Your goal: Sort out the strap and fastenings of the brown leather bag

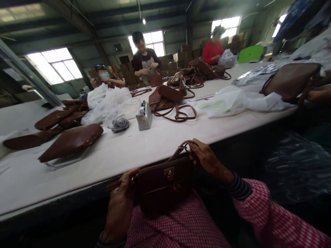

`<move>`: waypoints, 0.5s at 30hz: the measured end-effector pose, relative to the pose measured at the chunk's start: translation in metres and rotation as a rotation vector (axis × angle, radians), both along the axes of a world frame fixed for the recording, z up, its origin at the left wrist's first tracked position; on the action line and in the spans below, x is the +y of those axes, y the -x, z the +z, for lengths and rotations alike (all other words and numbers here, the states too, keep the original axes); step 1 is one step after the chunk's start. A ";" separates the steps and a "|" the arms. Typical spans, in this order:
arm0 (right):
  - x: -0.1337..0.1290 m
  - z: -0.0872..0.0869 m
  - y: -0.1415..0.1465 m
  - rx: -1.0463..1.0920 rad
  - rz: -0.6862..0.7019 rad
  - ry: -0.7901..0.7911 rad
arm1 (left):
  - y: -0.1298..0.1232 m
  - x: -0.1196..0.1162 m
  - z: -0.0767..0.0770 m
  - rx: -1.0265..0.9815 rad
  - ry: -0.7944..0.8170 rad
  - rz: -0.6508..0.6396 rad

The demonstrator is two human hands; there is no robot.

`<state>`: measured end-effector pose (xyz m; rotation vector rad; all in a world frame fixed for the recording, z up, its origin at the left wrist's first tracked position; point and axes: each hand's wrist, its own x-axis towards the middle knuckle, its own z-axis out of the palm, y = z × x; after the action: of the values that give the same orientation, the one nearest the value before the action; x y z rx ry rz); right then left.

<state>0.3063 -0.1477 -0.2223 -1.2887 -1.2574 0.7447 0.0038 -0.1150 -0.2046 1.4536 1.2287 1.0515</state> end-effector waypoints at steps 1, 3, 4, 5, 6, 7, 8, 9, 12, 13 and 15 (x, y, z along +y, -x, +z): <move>0.000 -0.001 0.000 -0.009 0.003 -0.004 | -0.002 0.000 -0.001 -0.035 0.016 0.007; 0.000 -0.002 0.000 -0.039 -0.005 -0.014 | -0.006 0.001 -0.004 -0.135 0.079 0.039; 0.000 -0.002 0.000 -0.056 -0.013 -0.016 | -0.009 0.001 -0.005 -0.184 0.112 0.059; 0.000 -0.002 0.000 -0.068 -0.021 -0.016 | -0.013 0.002 -0.006 -0.221 0.142 0.071; 0.000 -0.001 0.000 -0.075 -0.025 -0.013 | -0.016 0.002 -0.007 -0.249 0.162 0.076; 0.000 -0.001 -0.001 -0.077 -0.026 -0.008 | -0.019 0.003 -0.008 -0.273 0.171 0.078; 0.000 -0.001 -0.001 -0.078 -0.026 -0.003 | -0.022 0.003 -0.008 -0.290 0.179 0.074; 0.000 -0.001 -0.001 -0.080 -0.024 0.001 | -0.024 0.003 -0.009 -0.301 0.186 0.067; 0.000 -0.002 0.000 -0.099 -0.015 0.015 | -0.026 0.002 -0.011 -0.287 0.144 0.056; -0.001 -0.001 0.001 -0.108 -0.015 0.018 | -0.026 0.002 -0.012 -0.267 0.112 0.054; -0.001 -0.001 0.003 -0.125 -0.019 0.023 | -0.023 0.001 -0.011 -0.223 0.054 0.040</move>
<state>0.3030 -0.1490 -0.2230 -1.3820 -1.3381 0.6752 0.0271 -0.1140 -0.2157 1.2388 1.1213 1.1653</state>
